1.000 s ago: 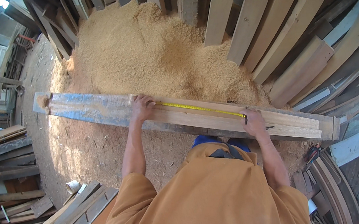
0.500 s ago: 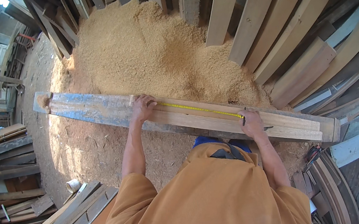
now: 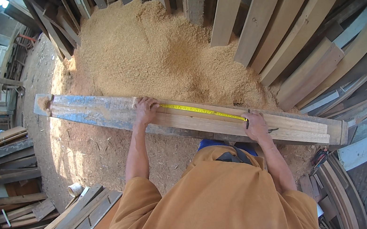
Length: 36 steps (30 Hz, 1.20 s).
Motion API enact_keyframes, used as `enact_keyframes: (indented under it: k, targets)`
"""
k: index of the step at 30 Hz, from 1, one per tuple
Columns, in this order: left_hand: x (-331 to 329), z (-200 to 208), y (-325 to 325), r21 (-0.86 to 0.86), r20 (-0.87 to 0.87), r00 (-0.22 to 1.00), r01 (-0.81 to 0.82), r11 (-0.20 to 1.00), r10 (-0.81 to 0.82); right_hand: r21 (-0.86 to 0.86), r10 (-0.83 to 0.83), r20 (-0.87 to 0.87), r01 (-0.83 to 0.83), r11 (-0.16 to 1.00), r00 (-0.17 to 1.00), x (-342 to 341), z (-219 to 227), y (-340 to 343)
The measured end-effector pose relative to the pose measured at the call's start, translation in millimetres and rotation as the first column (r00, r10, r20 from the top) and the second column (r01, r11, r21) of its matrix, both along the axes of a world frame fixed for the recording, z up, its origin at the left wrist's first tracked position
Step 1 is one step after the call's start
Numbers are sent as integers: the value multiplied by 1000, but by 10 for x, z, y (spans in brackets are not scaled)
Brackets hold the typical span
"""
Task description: The person marks lines across wooden boards using a square ruler and a pencil, repositions the boards, and measures and marks them using a measuring tape and a pencil.
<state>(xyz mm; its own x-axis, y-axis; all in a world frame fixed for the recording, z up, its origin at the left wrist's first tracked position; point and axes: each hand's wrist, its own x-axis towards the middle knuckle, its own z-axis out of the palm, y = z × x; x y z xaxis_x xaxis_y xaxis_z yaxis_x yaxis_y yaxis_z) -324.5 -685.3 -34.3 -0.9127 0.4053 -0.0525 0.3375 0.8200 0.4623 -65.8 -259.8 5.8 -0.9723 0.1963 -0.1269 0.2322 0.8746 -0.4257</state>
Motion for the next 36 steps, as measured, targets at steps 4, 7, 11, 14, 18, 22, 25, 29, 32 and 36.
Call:
enact_keyframes:
  k: [4, 7, 11, 14, 18, 22, 25, 29, 32, 36]
  targets:
    - [-7, 4, 5, 27, -19, 1000, 5, 1000, -5, -28, -21, 33, 22, 999, 999, -14, 101, -45]
    - [-2, 64, 56, 10, -2, 1000, -6, 1000, 6, -24, -20, 43, 21, 999, 999, -7, 103, -33]
    - [2, 52, 40, 1, -8, 1000, -19, 1000, 19, -18, -21, 31, 22, 1000, 999, -7, 66, -26]
    - [-1, 25, 18, 14, -32, 999, -11, 1000, 11, -17, -19, 36, 19, 1000, 999, 0, 23, -11]
    - [-2, 25, 16, 26, -51, 999, 2, 1000, -1, -22, 5, 19, -4, 1000, 1000, 6, -53, 39]
    - [14, 35, 21, 17, -50, 999, -13, 1000, 14, -43, -3, 8, 4, 999, 1000, 2, -63, 25]
    - [9, 27, 6, 22, -56, 998, -14, 1000, 15, -54, -10, -15, 9, 999, 1000, -15, -48, 17]
    - [-11, 1, 11, 36, -66, 998, -5, 999, 8, -43, -7, 27, 8, 999, 1000, -43, -26, 34]
    - [-13, -3, 9, 29, -68, 998, 0, 1000, 2, -47, 4, 19, -4, 999, 1000, -42, -43, 34]
    - [-30, -9, -14, 52, -77, 997, 26, 998, -22, -42, -18, 36, 20, 999, 999, -36, -13, -6]
